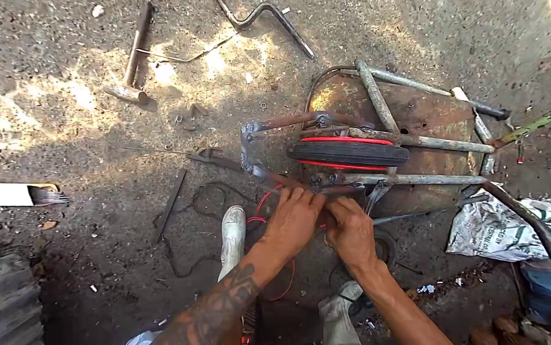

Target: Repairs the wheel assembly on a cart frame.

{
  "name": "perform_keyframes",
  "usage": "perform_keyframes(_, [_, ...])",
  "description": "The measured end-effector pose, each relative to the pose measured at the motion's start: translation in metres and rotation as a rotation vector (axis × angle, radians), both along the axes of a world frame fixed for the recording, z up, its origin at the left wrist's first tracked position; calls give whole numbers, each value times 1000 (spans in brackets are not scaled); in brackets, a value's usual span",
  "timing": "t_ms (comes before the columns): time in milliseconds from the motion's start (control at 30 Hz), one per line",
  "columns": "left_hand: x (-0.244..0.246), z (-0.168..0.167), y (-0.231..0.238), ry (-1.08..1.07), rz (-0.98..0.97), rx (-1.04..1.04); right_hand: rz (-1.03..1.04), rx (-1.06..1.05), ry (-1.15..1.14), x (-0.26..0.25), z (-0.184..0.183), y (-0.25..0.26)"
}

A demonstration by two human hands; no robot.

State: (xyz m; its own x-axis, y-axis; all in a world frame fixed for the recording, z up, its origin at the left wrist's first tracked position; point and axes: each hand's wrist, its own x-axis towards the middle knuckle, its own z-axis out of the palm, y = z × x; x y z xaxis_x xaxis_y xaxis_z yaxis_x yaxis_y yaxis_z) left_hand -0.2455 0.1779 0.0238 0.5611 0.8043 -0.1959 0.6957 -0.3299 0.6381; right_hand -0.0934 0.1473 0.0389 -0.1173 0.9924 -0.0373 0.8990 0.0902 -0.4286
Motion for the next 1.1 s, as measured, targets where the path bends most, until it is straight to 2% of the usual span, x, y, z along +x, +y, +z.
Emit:
perform_keyframes(100, [-4, -15, 7, -61, 56, 40, -14, -17, 72, 3, 11, -9])
perform_keyframes(233, [-14, -41, 26, -80, 135, 136, -52, -93, 204, 6, 24, -56])
perform_keyframes(400, [-8, -57, 45, -40, 173, 197, -108, -306, 339, 1, 4, -134])
perform_keyframes(500, [-2, -61, 49, -33, 183, 200, -128, -455, 396, -5, -3, -162])
perform_keyframes(667, [1, -70, 43, -85, 185, 214, -125, -613, 440, -15, 2, -167])
perform_keyframes(1100, [2, -84, 49, -139, 73, 232, -103, -660, 436, -20, 1, -163])
